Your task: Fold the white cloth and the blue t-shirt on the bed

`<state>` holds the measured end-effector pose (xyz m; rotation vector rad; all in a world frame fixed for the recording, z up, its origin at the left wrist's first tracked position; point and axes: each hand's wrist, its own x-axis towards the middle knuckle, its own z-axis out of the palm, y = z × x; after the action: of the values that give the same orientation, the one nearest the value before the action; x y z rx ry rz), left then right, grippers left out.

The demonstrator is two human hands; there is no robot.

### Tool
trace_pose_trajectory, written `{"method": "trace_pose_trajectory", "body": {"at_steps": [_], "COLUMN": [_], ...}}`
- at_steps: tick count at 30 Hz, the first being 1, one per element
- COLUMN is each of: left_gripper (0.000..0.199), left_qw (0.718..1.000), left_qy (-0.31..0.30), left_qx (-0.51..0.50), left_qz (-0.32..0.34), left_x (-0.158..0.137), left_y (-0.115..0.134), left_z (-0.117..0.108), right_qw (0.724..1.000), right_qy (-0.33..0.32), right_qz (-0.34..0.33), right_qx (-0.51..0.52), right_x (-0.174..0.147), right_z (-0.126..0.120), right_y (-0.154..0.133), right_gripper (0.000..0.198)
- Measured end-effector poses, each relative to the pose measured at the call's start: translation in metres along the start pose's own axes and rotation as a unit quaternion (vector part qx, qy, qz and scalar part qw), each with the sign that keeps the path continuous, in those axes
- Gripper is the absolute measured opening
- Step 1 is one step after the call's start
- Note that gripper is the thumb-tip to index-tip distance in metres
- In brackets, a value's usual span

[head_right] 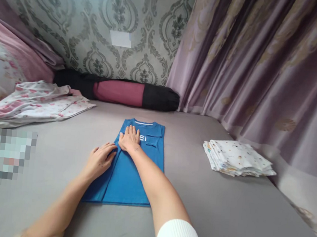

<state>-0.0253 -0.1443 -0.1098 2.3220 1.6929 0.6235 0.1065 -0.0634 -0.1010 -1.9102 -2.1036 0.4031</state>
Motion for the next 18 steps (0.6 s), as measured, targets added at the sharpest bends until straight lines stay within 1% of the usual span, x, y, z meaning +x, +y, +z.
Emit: {"method": "trace_pose_trajectory", "body": {"at_steps": [3, 5, 7, 9, 12, 15, 18], "left_gripper": [0.032, 0.032, 0.032, 0.032, 0.032, 0.03, 0.029], "left_qw": [1.0, 1.0, 1.0, 1.0, 0.999, 0.998, 0.996], "left_qy": [-0.015, -0.018, -0.016, -0.006, 0.018, 0.02, -0.006], "left_qx": [0.001, 0.003, 0.004, 0.003, -0.007, -0.025, -0.046], "left_qz": [0.005, 0.008, 0.011, 0.016, 0.034, 0.054, 0.082], "left_x": [-0.001, -0.001, -0.001, -0.002, -0.002, -0.002, -0.001], "left_y": [0.001, 0.0, -0.001, -0.002, -0.002, 0.001, 0.004], "left_z": [-0.001, -0.002, -0.003, -0.002, 0.0, 0.003, 0.003], "right_qw": [1.0, 0.999, 0.996, 0.995, 0.998, 0.999, 0.998], "right_qy": [0.004, -0.016, -0.025, -0.008, 0.008, 0.027, 0.024], "right_qz": [0.001, -0.003, -0.01, -0.009, 0.021, -0.01, -0.05], "right_qx": [0.012, 0.047, 0.087, 0.101, 0.063, 0.014, -0.009], "right_x": [0.001, 0.002, -0.001, -0.011, -0.037, -0.068, -0.099], "right_z": [0.0, -0.007, -0.018, -0.031, -0.048, -0.06, -0.067], "right_y": [0.0, 0.003, 0.011, 0.028, 0.064, 0.099, 0.119], "right_gripper": [0.062, 0.063, 0.064, 0.062, 0.056, 0.049, 0.044]}}
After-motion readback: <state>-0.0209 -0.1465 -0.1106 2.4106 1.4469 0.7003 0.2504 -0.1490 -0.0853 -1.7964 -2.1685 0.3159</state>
